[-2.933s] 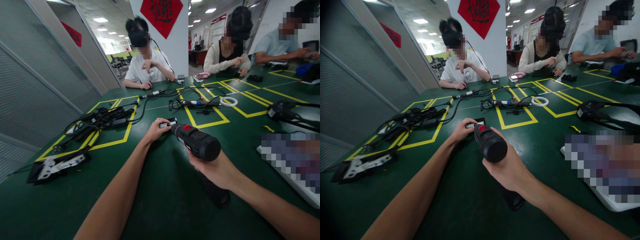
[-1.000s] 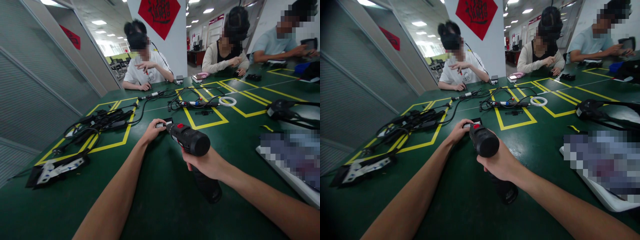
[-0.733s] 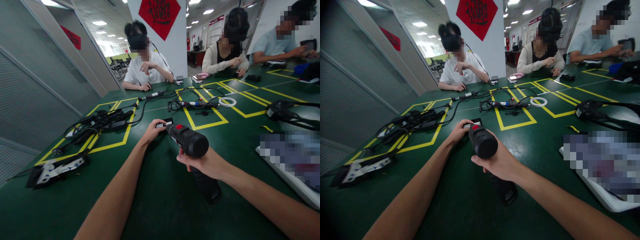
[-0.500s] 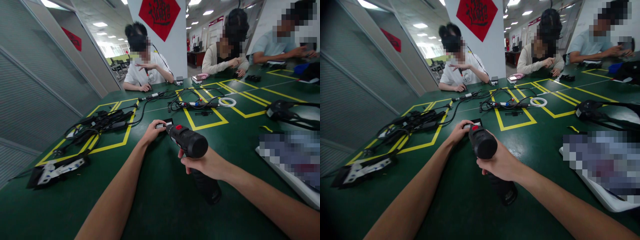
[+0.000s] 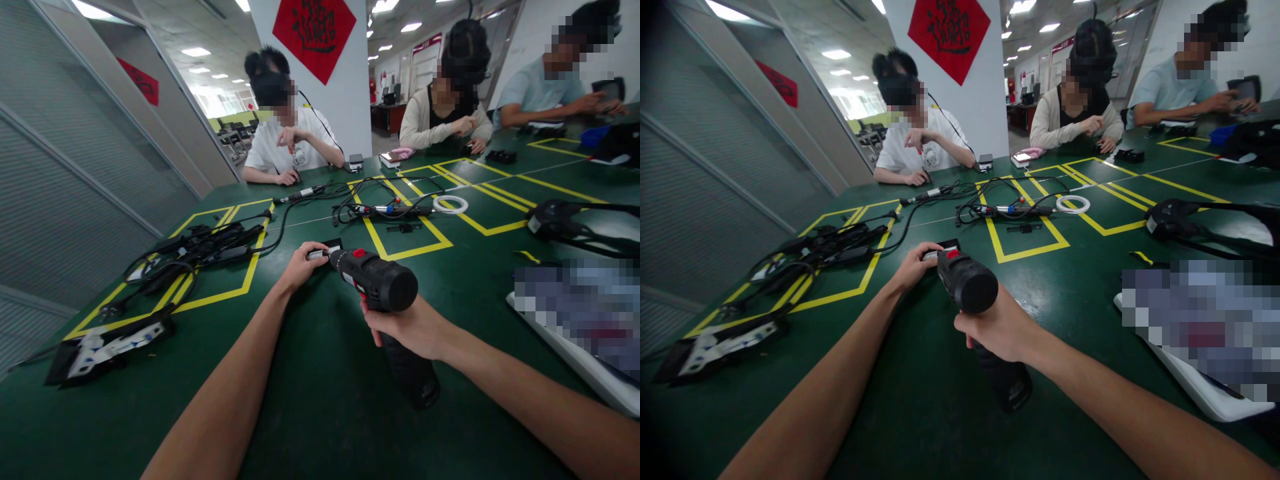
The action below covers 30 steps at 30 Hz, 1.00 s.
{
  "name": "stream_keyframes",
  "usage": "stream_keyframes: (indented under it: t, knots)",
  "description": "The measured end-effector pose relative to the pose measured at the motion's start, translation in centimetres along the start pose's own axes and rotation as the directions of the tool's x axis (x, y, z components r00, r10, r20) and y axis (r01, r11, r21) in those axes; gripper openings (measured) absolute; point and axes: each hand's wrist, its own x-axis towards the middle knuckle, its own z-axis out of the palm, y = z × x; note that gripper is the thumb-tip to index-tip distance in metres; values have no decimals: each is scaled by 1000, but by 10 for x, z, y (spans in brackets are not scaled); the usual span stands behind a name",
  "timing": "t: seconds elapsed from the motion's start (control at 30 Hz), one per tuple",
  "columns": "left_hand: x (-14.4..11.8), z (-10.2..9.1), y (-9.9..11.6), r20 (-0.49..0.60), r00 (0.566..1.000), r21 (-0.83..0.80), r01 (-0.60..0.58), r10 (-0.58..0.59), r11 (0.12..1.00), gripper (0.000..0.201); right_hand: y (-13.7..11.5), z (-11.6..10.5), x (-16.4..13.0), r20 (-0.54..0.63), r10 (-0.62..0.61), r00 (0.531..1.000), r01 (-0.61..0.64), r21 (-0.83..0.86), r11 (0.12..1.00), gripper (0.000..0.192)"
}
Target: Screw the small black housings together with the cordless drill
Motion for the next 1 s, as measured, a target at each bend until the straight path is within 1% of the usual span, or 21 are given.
stream_keyframes:
  t: [0.27, 0.47, 0.63, 0.73, 1.0]
  knots:
    - [0, 2, 2, 15, 999, 3, -39, 39, 999, 33, 2, 6, -5, -1, -19, 1000, 19, 33, 999, 10]
    - [-1, 3, 4, 12, 999, 24, -50, 50, 998, 33, 1, 4, -6, 0, -21, 1000, 21, 19, 1000, 15]
    - [-1, 2, 4, 26, 998, 37, -61, 60, 997, 33, 2, 3, -5, 21, -10, 1000, 10, 4, 1000, 11]
    - [-1, 1, 5, 35, 998, 42, -62, 61, 997, 34, 2, 3, -5, 8, 10, 1000, -10, -7, 1000, 9]
    - [-2, 1, 10, 37, 999, 57, -29, 27, 998, 33, 4, 3, -5, 15, -34, 999, 34, 10, 999, 9]
